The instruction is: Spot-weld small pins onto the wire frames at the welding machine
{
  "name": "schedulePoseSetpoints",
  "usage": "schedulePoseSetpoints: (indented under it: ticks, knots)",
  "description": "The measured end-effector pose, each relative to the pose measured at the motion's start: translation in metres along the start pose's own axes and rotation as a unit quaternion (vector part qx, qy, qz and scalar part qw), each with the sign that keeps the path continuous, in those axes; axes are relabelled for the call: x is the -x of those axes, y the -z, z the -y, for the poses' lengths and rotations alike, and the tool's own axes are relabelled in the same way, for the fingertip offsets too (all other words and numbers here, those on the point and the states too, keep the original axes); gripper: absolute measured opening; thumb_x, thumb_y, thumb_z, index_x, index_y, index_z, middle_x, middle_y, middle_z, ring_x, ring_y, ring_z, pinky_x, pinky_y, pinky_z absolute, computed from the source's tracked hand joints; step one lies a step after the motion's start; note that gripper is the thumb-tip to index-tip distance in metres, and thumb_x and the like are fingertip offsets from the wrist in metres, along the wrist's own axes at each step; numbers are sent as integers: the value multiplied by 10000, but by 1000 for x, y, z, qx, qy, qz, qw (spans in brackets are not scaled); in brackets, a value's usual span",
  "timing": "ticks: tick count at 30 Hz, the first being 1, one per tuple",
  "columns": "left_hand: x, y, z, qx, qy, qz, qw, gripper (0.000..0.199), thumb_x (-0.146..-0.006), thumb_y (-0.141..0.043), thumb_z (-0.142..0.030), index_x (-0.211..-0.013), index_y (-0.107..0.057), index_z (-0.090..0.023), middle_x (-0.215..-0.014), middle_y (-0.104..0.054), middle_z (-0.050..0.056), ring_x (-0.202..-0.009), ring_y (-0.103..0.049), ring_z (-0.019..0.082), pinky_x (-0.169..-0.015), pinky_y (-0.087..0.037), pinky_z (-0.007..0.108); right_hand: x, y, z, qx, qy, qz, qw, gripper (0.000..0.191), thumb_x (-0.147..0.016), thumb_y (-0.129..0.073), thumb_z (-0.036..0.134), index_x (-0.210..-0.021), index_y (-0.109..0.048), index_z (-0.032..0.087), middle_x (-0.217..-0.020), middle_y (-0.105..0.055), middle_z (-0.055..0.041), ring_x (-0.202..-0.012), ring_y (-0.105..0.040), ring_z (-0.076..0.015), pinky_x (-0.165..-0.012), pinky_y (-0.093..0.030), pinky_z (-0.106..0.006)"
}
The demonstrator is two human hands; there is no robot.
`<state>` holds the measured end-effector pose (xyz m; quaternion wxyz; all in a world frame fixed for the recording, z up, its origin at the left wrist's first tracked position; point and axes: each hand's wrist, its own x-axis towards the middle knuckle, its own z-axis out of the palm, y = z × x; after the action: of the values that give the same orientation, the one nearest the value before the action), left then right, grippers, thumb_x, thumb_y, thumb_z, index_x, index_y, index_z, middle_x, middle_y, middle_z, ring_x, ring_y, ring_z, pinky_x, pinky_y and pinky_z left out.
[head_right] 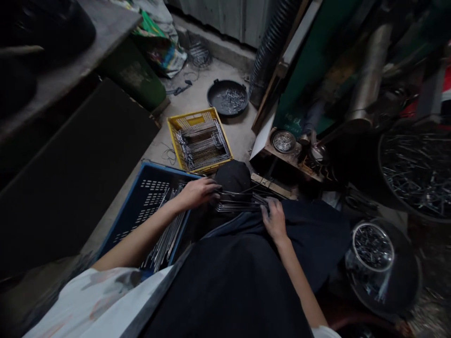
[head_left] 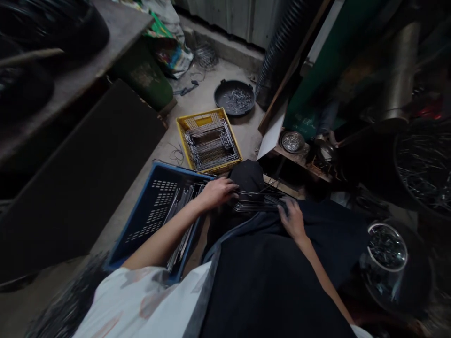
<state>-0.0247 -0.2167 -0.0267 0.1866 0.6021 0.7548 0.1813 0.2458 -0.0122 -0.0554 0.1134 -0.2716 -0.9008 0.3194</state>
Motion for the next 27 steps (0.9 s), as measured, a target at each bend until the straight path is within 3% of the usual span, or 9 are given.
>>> schedulePoseSetpoints:
  ticks: [6,11,16,21,27]
  knots:
    - [-13,2,8,133,-39,-18,990,220,-939,-569,-285,-1082,-692,-170,-1043,-684,92,-981,-630,214,-879,-487,312,3,-2,0,-25,16,38,999,247,-987,-471,324,-1151,-613,206,-1119,-625,-116,-1050,-599,-267,-936,-508,-432]
    - [-18,0,32,99,58,-51,992,271,-925,-475,-204,-1058,-699,-132,-986,-719,115,-925,-658,233,-826,-492,319,-6,-5,13,-43,61,32,997,315,-995,-468,312,-1281,-565,223,-1183,-603,-122,-1107,-585,-269,-981,-495,-444]
    - [-16,6,60,78,113,-69,988,268,-840,-483,-155,-959,-722,-137,-940,-732,106,-896,-664,243,-806,-485,313,-45,-16,41,24,165,48,985,373,-972,-536,319,-1332,-556,221,-1258,-559,-150,-1161,-534,-303,-978,-473,-466]
    - [-15,11,61,110,103,-62,987,245,-868,-507,-224,-938,-718,-123,-927,-736,95,-873,-670,219,-791,-481,278,-68,-37,57,132,216,59,966,208,-981,-512,276,-1043,-689,187,-1038,-621,-123,-982,-538,-275,-867,-446,-397]
    - [-28,16,62,137,67,-27,988,252,-885,-516,-246,-965,-726,-131,-949,-739,81,-895,-666,211,-807,-470,266,-77,-51,69,176,256,21,950,263,-968,-541,264,-1193,-671,225,-1159,-637,-121,-1031,-503,-279,-906,-360,-416]
